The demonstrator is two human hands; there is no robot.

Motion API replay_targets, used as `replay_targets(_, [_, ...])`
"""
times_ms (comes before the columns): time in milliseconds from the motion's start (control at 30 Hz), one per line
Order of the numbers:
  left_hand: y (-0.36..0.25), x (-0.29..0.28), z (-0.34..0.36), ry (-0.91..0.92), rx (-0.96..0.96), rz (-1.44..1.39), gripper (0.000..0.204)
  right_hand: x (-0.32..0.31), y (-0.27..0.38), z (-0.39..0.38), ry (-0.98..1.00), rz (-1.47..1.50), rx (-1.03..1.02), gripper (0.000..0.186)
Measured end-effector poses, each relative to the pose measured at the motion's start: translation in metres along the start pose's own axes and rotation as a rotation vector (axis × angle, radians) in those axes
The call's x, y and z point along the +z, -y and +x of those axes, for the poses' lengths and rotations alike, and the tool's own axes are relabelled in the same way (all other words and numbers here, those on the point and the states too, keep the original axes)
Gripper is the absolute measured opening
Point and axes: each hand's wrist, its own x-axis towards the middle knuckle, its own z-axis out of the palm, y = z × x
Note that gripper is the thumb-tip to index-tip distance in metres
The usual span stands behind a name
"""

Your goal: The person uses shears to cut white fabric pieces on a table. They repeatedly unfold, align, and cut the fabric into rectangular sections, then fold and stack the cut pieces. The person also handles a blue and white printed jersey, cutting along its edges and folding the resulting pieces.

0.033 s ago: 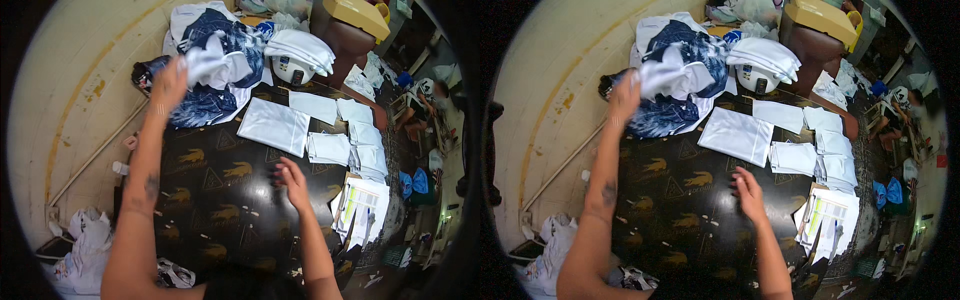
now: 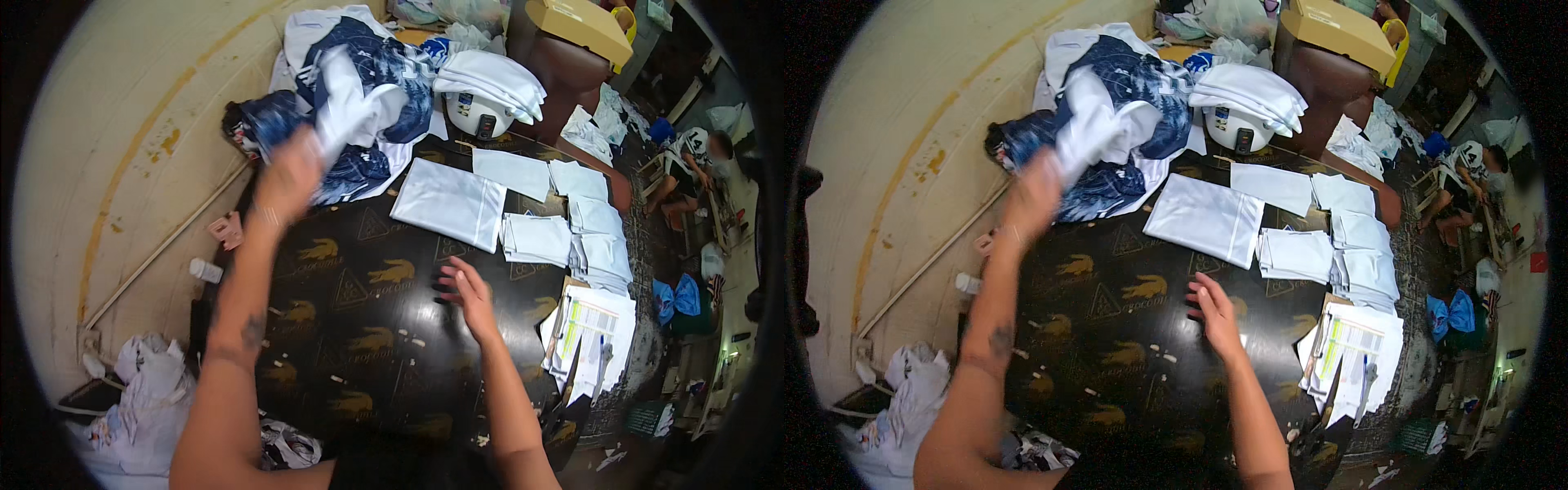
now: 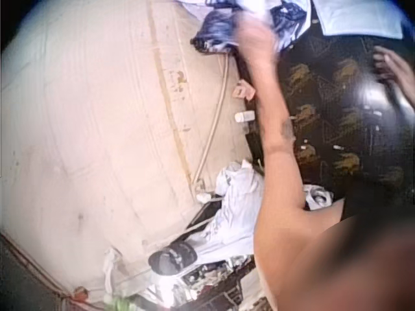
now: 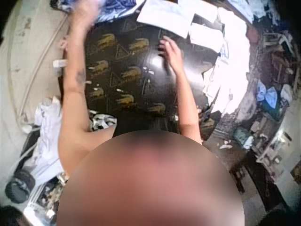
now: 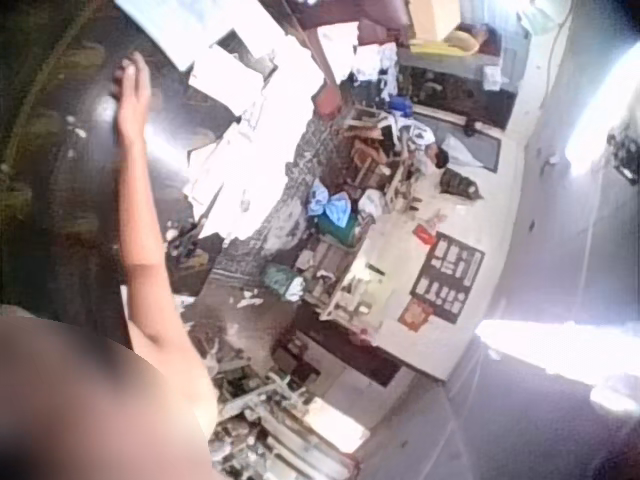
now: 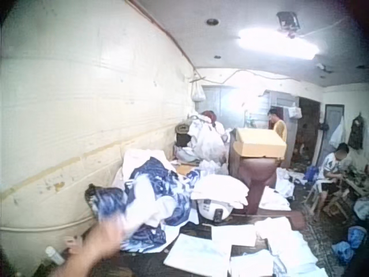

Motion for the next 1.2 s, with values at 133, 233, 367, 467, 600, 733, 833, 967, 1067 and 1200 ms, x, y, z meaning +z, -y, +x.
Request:
replay_targets(133, [-0.046,0.000,-0.206,0.766,0.487,-0.576,0.029,0.074,-0.030,-0.047,0.117,0.789,0.253,0.092])
replay_targets(233, [-0.019,0.001,-0.227,0.415,0.366,-0.414,0.035,0.112,-0.005,-0.098,0.248,0.081,0.399,0.031])
replay_targets(367, [0.033,0.039,-0.248,0.347,0.625,0.329,0.085,0.087,0.104,-0.202,0.868,-0.658,-0.149,0.026])
replay_targets(467, [0.063,0.064,-0.343,0.726,0.598,0.308,0.068,-0.003,0.193,-0.260,0.422,-0.795,-0.538,0.024])
replay_targets(600, [0.055,0.040,-0.465,0.746,0.545,0.067,0.047,-0.115,0.223,-0.272,-0.284,-1.018,-0.620,0.028])
replay_targets(733, [-0.051,0.062,-0.502,0.690,0.259,-0.002,0.103,-0.075,0.162,-0.257,0.012,-0.710,-0.607,0.037])
replay_targets(833, [-0.141,0.129,-0.515,0.811,0.717,0.139,0.118,0.042,0.124,-0.285,0.455,-0.194,-0.484,0.044])
replay_targets(967, [-0.143,0.145,-0.546,0.917,0.607,0.110,0.108,0.120,0.160,-0.330,0.819,0.794,-0.386,0.055])
replay_targets(1067, [-0.092,0.114,-0.550,0.866,0.446,0.052,0.101,0.034,0.206,-0.308,0.402,0.329,-0.806,0.037])
replay_targets(1200, [-0.065,0.041,-0.528,1.004,0.218,0.069,0.093,-0.105,0.192,-0.275,-0.042,0.196,-0.968,0.020])
